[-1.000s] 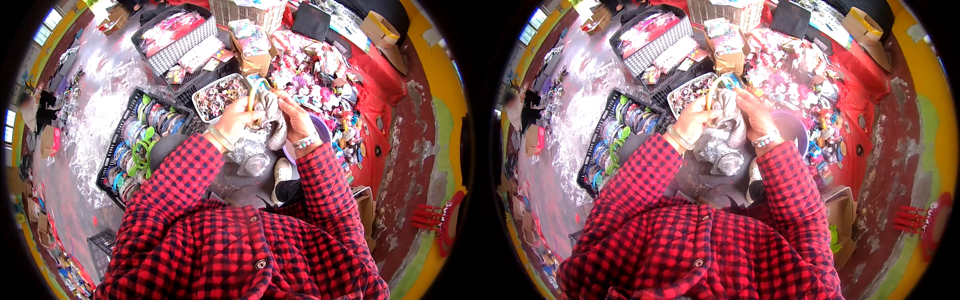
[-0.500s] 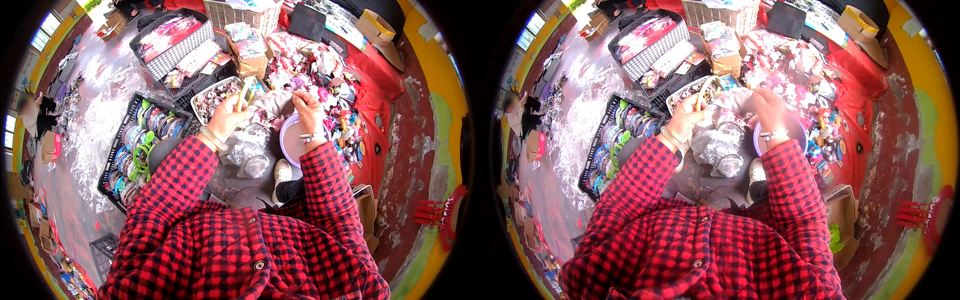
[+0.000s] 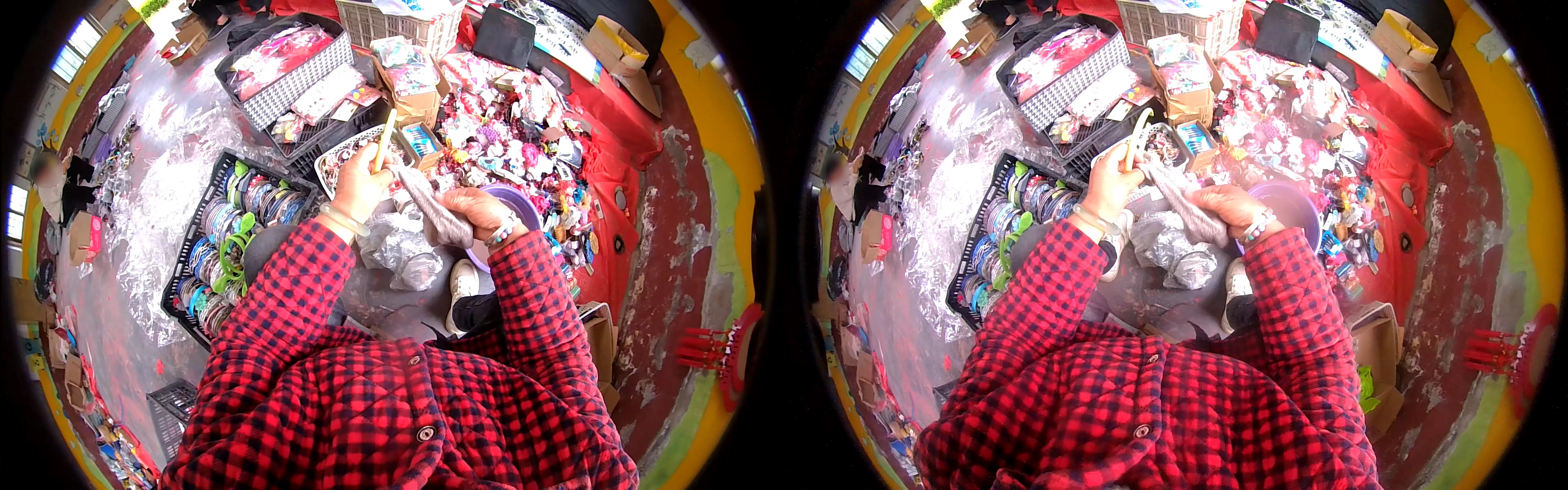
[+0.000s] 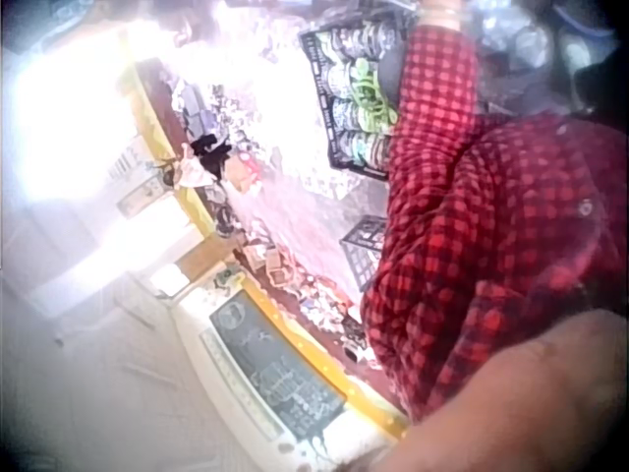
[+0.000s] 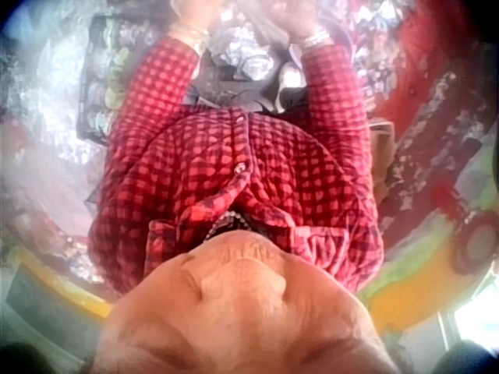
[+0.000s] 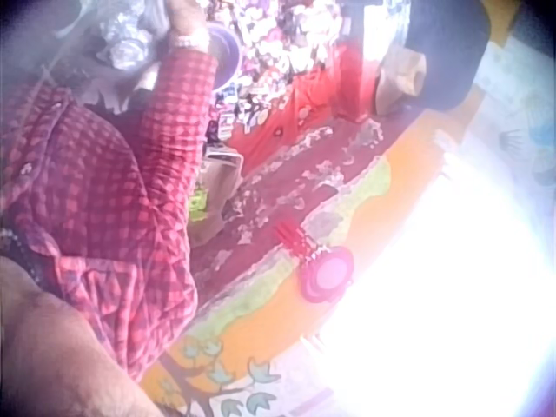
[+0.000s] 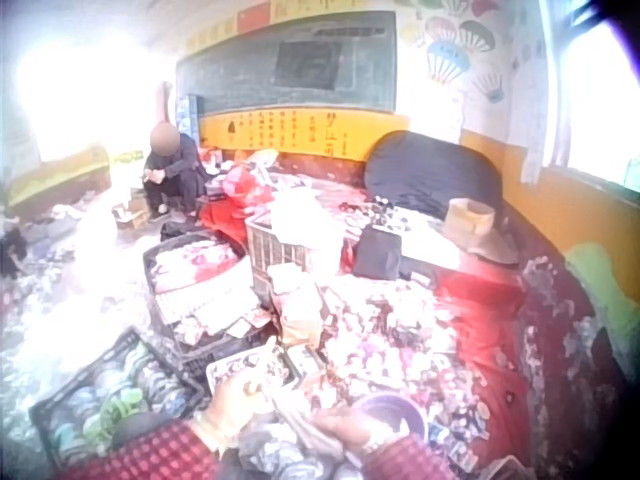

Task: The person cleans a green plastic object and a curved yellow object with a cloth.

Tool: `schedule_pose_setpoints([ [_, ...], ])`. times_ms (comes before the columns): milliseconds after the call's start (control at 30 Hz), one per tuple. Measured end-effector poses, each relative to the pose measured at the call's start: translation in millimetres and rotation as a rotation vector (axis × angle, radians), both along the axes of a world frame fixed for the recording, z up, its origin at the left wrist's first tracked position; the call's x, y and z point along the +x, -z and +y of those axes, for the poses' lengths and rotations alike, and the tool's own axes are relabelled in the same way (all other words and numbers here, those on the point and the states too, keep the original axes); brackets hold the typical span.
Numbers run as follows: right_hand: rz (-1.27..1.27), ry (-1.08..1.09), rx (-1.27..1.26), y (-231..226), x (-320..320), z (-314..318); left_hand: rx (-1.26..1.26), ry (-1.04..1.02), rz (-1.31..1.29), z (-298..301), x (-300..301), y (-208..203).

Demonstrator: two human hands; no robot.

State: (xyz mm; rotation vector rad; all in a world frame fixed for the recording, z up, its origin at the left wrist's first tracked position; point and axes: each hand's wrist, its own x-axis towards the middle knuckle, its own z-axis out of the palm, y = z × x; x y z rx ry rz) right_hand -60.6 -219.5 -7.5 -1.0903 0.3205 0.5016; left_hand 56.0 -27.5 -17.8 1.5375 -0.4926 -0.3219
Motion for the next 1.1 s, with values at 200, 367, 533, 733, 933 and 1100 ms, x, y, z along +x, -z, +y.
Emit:
schedule_pose_setpoints([
  [200,-0.339,0.231,0.240,-36,-1,-7,-0.167,0.260,0.474,7,-10,-11],
  [367,-0.454,0.272,0.308,-43,-2,-3,-0.085,0.401,0.491,9,-9,-8],
  [533,-0.558,0.383,-0.244,-24,0,21,0.180,0.476,0.105,-2,-17,-11],
  [733,-1.254,0.094,-1.613,-42,4,36,0.369,0.661,0.012,6,-14,-12],
  [933,-1.066,0.085,-1.257,-33,2,26,0.131,0.742,0.234,14,-16,-38],
  [1100,-1.011,0.157,-1.152,-38,0,20,0.007,0.751,0.357,21,-11,-32],
])
